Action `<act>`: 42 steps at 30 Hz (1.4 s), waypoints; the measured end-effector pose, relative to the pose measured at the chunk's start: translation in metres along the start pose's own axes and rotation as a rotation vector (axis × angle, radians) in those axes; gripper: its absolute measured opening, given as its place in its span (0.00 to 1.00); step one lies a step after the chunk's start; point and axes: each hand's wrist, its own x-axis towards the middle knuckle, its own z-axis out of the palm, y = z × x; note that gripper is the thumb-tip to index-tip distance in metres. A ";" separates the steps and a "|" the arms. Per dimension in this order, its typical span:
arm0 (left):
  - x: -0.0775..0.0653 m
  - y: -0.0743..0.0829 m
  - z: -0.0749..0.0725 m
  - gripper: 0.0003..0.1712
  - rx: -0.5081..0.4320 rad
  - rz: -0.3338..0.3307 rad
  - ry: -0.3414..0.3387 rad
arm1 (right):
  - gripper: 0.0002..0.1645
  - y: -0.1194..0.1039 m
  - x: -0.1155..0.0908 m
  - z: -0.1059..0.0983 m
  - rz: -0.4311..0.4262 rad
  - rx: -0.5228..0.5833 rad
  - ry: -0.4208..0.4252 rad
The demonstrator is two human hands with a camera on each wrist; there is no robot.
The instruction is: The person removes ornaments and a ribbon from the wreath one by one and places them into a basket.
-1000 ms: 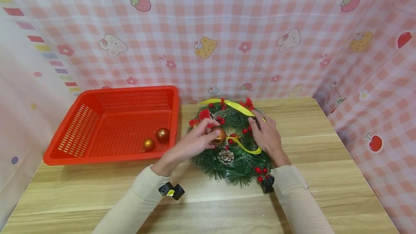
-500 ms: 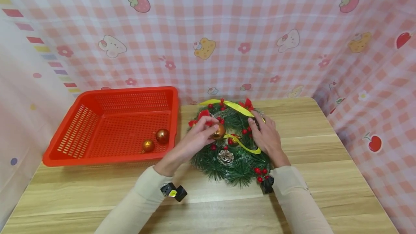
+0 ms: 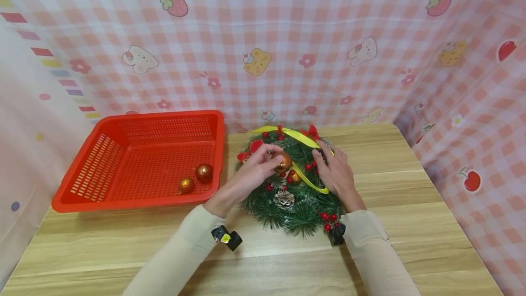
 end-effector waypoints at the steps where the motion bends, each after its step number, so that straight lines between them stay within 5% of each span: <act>1: 0.001 0.000 0.001 0.16 0.003 0.001 -0.007 | 0.37 0.000 0.000 0.000 -0.001 0.001 0.000; 21: 0.015 -0.002 0.008 0.21 0.227 0.069 -0.028 | 0.38 -0.001 0.002 0.001 0.004 -0.008 -0.006; 31: 0.017 -0.004 0.011 0.26 0.445 0.125 0.018 | 0.38 0.000 0.002 0.001 0.007 -0.004 -0.006; 42: 0.018 -0.002 0.015 0.30 0.521 0.121 -0.017 | 0.39 0.001 0.001 0.001 0.013 -0.009 -0.005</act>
